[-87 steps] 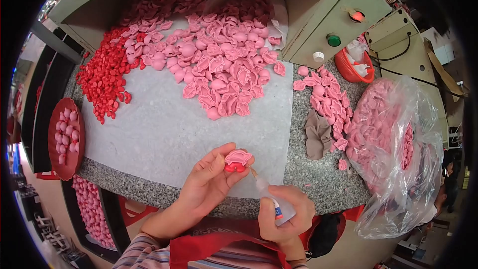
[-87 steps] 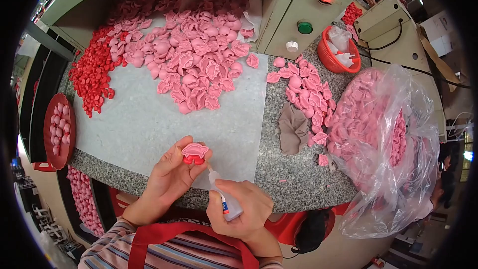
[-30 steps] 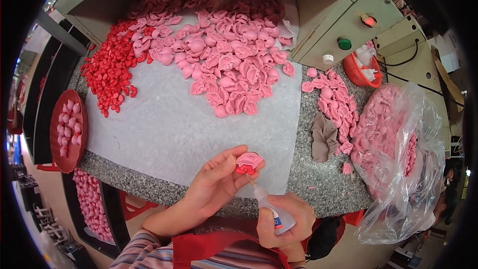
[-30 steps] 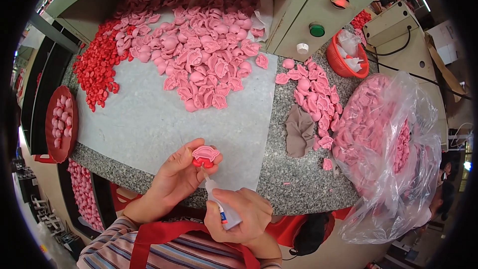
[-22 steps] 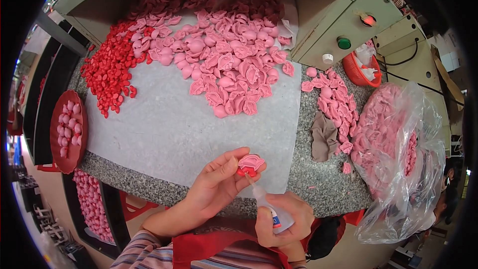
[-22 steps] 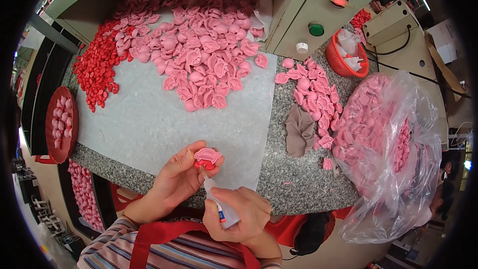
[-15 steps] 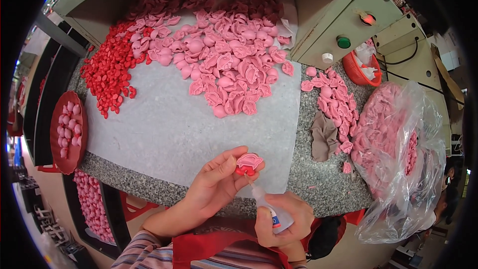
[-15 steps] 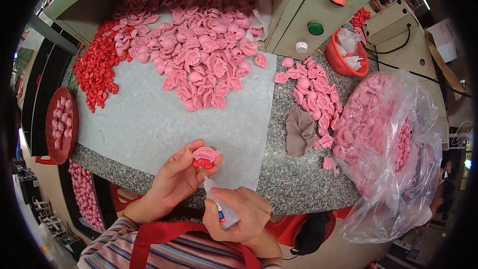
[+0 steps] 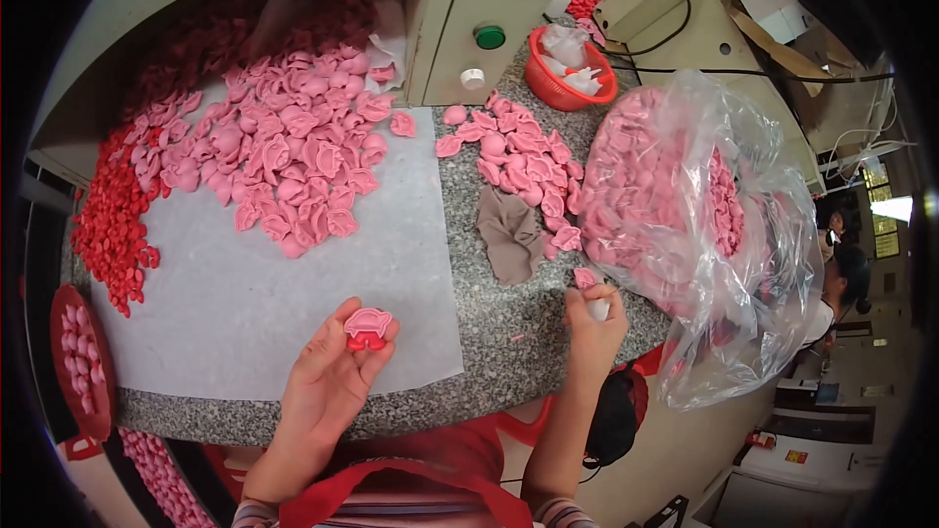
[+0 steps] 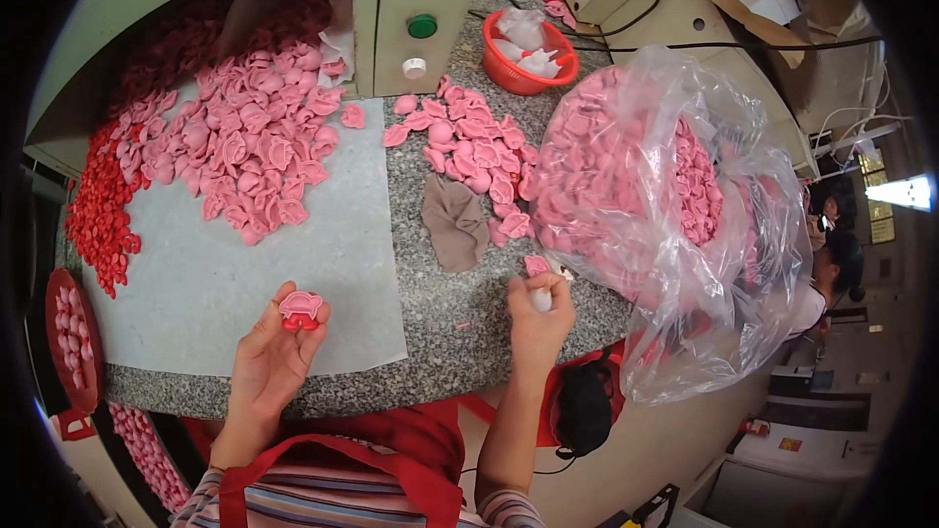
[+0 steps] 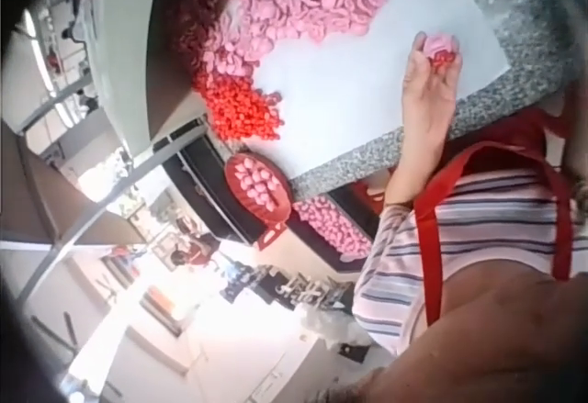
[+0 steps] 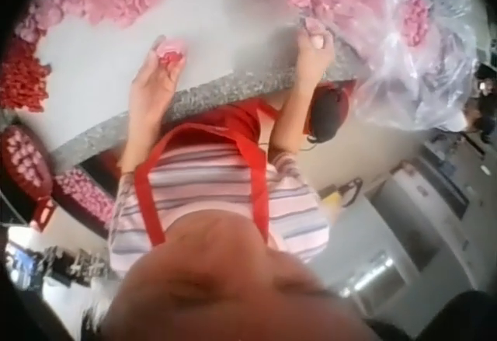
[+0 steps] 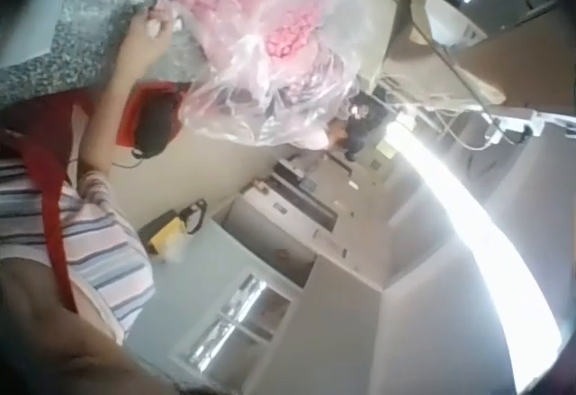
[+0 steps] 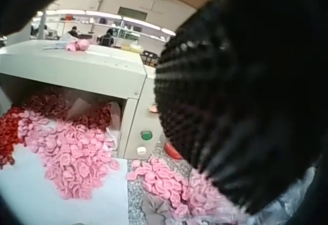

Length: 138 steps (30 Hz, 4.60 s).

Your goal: Assembling pink plastic toy components at a factory workbench using a handheld glue dispenser.

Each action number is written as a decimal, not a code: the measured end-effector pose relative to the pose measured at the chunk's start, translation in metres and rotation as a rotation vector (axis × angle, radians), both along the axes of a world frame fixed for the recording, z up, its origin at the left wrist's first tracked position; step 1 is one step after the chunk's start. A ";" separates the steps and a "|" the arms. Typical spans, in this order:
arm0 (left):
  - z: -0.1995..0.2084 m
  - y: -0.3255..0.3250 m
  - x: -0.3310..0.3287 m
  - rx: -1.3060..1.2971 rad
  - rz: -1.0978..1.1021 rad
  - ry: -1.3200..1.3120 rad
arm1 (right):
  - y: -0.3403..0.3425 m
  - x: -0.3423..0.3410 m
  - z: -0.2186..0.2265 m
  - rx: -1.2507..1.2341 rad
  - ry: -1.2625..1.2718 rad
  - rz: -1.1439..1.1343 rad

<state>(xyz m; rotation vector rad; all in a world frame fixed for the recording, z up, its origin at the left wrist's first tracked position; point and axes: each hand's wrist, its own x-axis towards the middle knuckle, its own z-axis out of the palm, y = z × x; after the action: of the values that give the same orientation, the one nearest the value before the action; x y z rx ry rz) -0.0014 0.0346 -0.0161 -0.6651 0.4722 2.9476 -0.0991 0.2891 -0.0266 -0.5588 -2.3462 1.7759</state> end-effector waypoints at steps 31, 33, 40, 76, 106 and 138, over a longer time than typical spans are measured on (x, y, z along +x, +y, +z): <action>-0.006 -0.025 0.012 0.074 0.154 0.002 | -0.116 0.028 0.016 0.177 0.247 0.971; -0.006 -0.015 0.013 0.073 0.138 0.025 | -0.123 0.039 0.030 0.024 0.179 0.813; 0.000 -0.001 0.015 -0.044 0.128 0.087 | -0.141 0.058 0.023 0.074 0.475 0.751; -0.009 0.008 0.022 -0.683 0.074 0.241 | -0.128 0.066 0.023 0.261 0.622 0.721; -0.003 -0.003 0.020 -0.799 0.034 0.377 | -0.119 0.053 0.035 0.135 0.465 0.923; -0.012 0.002 0.019 -0.466 0.110 0.448 | -0.129 0.071 0.019 0.282 0.676 0.740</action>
<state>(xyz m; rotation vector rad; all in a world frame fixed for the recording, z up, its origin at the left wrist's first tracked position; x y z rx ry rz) 0.0176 0.0368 -0.0281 -0.0390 1.2195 3.1034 -0.0277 0.1605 -0.0079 0.9155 -2.3206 1.4334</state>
